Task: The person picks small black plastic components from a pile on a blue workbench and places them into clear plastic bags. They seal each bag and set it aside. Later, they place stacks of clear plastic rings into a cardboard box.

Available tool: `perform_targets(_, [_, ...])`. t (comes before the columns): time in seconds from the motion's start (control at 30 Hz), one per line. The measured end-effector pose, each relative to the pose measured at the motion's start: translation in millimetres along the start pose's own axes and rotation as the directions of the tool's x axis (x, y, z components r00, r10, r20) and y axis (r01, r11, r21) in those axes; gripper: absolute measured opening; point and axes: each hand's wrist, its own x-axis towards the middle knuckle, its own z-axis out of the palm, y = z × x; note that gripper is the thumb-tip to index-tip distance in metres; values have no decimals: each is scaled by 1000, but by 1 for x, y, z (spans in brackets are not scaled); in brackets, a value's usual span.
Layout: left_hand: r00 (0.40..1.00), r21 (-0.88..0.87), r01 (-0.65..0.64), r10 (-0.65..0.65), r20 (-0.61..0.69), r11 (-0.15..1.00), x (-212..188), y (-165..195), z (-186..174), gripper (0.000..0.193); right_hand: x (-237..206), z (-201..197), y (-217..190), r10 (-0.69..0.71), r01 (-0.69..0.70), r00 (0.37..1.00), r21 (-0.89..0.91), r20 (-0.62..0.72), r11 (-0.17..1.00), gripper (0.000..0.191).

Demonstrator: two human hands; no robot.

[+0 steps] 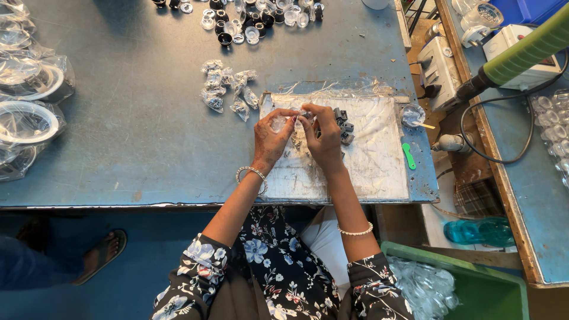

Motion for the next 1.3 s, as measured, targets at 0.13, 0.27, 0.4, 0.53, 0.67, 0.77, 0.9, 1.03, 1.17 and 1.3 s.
perform_targets(0.13, [997, -33, 70, -71, -11, 997, -1, -4, -3, 15, -3, 8, 10, -74, 73, 996, -23, -59, 997, 26])
perform_targets(0.27, [991, -34, -112, 109, -72, 993, -4, -8, -7, 16, -9, 26, 13, -69, 70, 993, 15, -95, 997, 24])
perform_targets(0.4, [983, 25, -158, 160, -96, 987, -8, -12, -12, 15, -15, 30, 8, -70, 65, 992, -51, -109, 997, 21])
perform_targets(0.53, [987, 88, -106, 116, -115, 990, -12, -15, -17, 18, -21, 29, 3, 17, -22, 997, -58, -79, 998, 24])
perform_targets(0.67, [995, 126, 35, -22, -100, 991, -17, -17, -21, 20, -25, 30, 3, 8, -8, 996, 2, -89, 1000, 23])
perform_targets(0.77, [993, 76, 50, -41, -106, 996, -19, -19, -23, 19, -26, 29, 7, 45, -44, 994, 8, -102, 999, 17])
perform_targets(0.9, [983, 16, -97, 99, -156, 995, -21, -21, -25, 17, -26, 27, 11, 97, -95, 994, 45, -56, 995, 21])
perform_targets(1.03, [989, 6, -77, 77, -130, 997, -21, -22, -26, 17, -25, 29, 8, 80, -80, 997, 122, -1, 989, 19])
perform_targets(1.17, [996, 37, 5, -2, -95, 999, -19, -23, -25, 18, -28, 28, 3, 129, -133, 991, 249, 31, 959, 18])
perform_targets(1.3, [996, 31, -3, 5, -84, 1000, -15, -24, -22, 16, -27, 27, 1, 132, -137, 990, 139, 41, 981, 20])
